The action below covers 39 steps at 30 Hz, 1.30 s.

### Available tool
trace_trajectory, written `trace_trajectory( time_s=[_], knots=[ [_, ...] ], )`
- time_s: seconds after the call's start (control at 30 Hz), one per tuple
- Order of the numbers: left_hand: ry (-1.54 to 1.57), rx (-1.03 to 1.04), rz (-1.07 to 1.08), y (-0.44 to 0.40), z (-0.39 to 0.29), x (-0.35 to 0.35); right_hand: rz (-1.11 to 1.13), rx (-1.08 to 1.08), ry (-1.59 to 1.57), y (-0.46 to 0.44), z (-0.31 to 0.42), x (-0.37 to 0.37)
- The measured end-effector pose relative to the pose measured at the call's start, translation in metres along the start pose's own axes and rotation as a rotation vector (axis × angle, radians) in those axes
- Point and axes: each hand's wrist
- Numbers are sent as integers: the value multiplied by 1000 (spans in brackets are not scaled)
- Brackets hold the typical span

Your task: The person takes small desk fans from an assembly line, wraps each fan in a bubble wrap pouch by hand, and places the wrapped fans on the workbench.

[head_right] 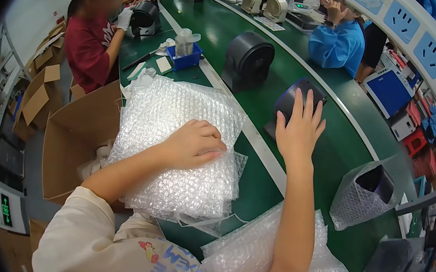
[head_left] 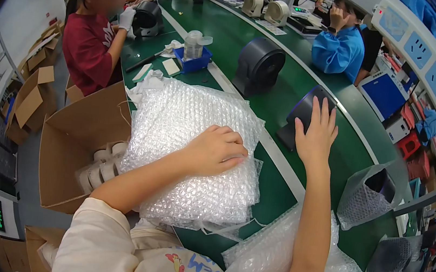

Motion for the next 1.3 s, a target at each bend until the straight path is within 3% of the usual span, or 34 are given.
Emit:
trace_trajectory(
  time_s=[0.27, 0.4, 0.53, 0.63, 0.73, 0.87, 1.03, 1.13, 1.23, 1.3],
  knots=[
    [4, 38, -29, 1, 3, 2, -11, 209, 101, -4, -11, -15],
    [-141, 167, -139, -1, -6, -12, 20, 475, 129, -8, -26, -31],
    [-125, -80, 78, 23, -35, -72, 113, 731, -190, -11, -69, -44],
    [-94, -305, 346, 57, -42, -93, -87, 741, -800, 0, -122, -23],
    [-84, -171, 303, 74, -40, -87, -63, 850, -949, 1, -123, -38],
    [-49, -220, 269, 82, -35, -81, 11, 709, -998, -1, -105, -59],
    [-81, -316, 244, 85, -11, -67, 46, 699, -894, -7, -98, -54],
    [-62, -552, 347, 73, -53, -89, 8, 698, -779, -11, -84, -60],
    [-158, -348, 327, 80, -56, -85, -3, 690, -849, -12, -81, -70],
    [-185, -323, 257, 79, -53, -80, -115, 596, -900, -14, -78, -83]
  ],
)
Point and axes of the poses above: each hand's wrist, its own y-axis away from the middle knuckle, its own x-axis out of the palm, z = x × y, and after that the axes turned 3 degrees about -x, right-handed
